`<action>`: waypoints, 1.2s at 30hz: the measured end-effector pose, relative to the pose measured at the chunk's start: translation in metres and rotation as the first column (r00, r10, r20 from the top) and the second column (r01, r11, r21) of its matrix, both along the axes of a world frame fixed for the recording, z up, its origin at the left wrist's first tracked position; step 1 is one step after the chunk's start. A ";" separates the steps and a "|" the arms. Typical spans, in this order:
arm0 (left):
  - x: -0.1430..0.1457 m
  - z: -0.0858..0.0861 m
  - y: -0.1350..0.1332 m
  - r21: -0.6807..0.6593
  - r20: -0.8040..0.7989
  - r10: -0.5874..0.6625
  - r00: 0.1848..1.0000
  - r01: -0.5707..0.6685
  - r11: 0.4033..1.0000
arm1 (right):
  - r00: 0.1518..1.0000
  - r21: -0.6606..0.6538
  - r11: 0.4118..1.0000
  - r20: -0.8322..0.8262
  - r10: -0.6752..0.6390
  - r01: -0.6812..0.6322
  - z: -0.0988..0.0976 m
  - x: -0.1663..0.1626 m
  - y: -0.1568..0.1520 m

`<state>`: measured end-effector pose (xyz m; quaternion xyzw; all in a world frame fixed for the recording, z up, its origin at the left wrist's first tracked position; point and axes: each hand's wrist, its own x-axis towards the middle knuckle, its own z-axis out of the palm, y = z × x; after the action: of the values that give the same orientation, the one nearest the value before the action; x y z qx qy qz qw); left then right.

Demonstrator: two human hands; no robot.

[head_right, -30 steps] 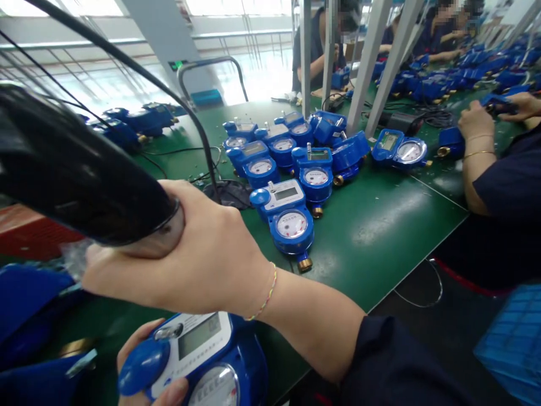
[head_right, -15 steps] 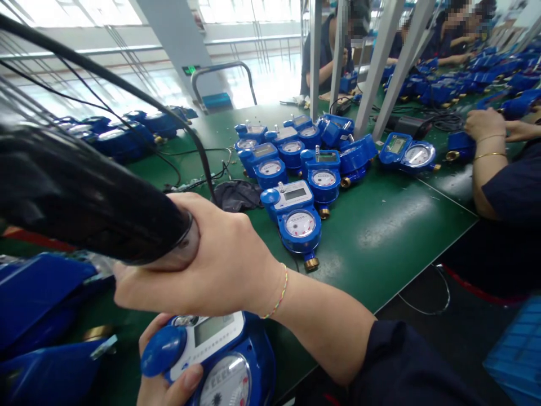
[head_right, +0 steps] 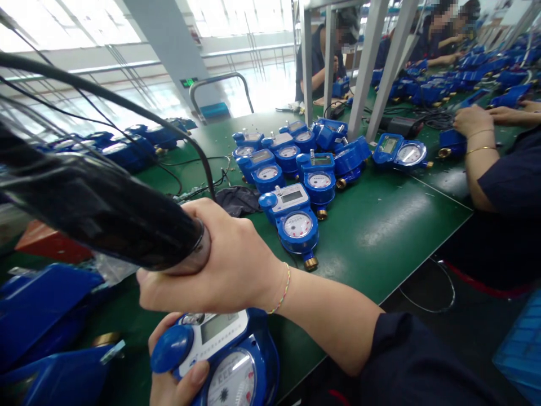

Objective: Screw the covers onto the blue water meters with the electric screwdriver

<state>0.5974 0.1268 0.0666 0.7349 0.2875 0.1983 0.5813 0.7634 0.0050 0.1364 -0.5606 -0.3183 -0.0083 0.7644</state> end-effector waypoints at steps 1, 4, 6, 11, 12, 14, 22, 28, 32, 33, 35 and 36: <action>0.000 0.000 0.001 0.005 -0.001 0.000 1.000 0.000 1.000 | 1.000 -0.001 1.000 0.003 0.000 0.000 0.001 0.000 0.000; 0.000 0.002 0.002 0.016 -0.005 -0.003 1.000 0.003 1.000 | 1.000 -0.008 1.000 0.009 -0.002 0.002 0.003 0.000 -0.001; 0.000 0.002 0.002 0.023 -0.011 -0.004 1.000 0.004 1.000 | 1.000 -0.005 1.000 0.014 -0.011 0.011 0.003 -0.001 -0.001; 0.000 0.001 0.002 0.027 -0.020 0.005 1.000 -0.005 1.000 | 0.997 -0.012 0.997 0.028 -0.078 0.079 0.002 -0.002 0.000; 0.000 0.001 0.002 0.027 -0.023 0.004 1.000 -0.003 1.000 | 0.996 -0.016 0.997 0.025 -0.080 0.080 0.002 -0.002 0.000; 0.000 0.001 0.002 0.028 -0.026 0.001 1.000 -0.001 1.000 | 0.997 -0.022 0.997 0.020 -0.073 0.074 0.002 -0.002 0.000; -0.001 0.000 0.002 0.035 -0.041 0.002 0.999 -0.001 0.999 | 0.998 -0.021 0.998 0.035 -0.052 0.053 0.006 0.000 -0.004; -0.004 -0.004 0.004 0.047 -0.035 -0.005 0.999 0.007 0.999 | 1.000 -0.015 1.000 0.018 -0.005 0.005 0.005 -0.001 -0.003; -0.004 -0.003 0.003 0.050 -0.031 0.002 1.000 -0.001 0.999 | 1.000 -0.004 1.000 0.011 0.000 0.000 0.005 -0.002 -0.003; -0.003 -0.003 0.002 0.050 -0.032 -0.001 0.999 0.003 0.999 | 1.000 -0.005 1.000 0.012 -0.004 0.004 0.005 -0.001 -0.003; -0.003 -0.002 0.001 0.057 -0.031 -0.006 0.999 0.008 0.998 | 1.000 -0.010 1.000 0.012 -0.015 0.015 0.005 0.000 -0.004; -0.003 -0.001 0.001 0.059 -0.029 -0.008 1.000 0.010 0.998 | 1.000 -0.013 1.000 0.015 -0.017 0.018 0.005 0.001 -0.004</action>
<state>0.5947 0.1273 0.0657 0.7558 0.2865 0.1937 0.5560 0.7640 0.0009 0.1413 -0.5681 -0.3190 -0.0170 0.7585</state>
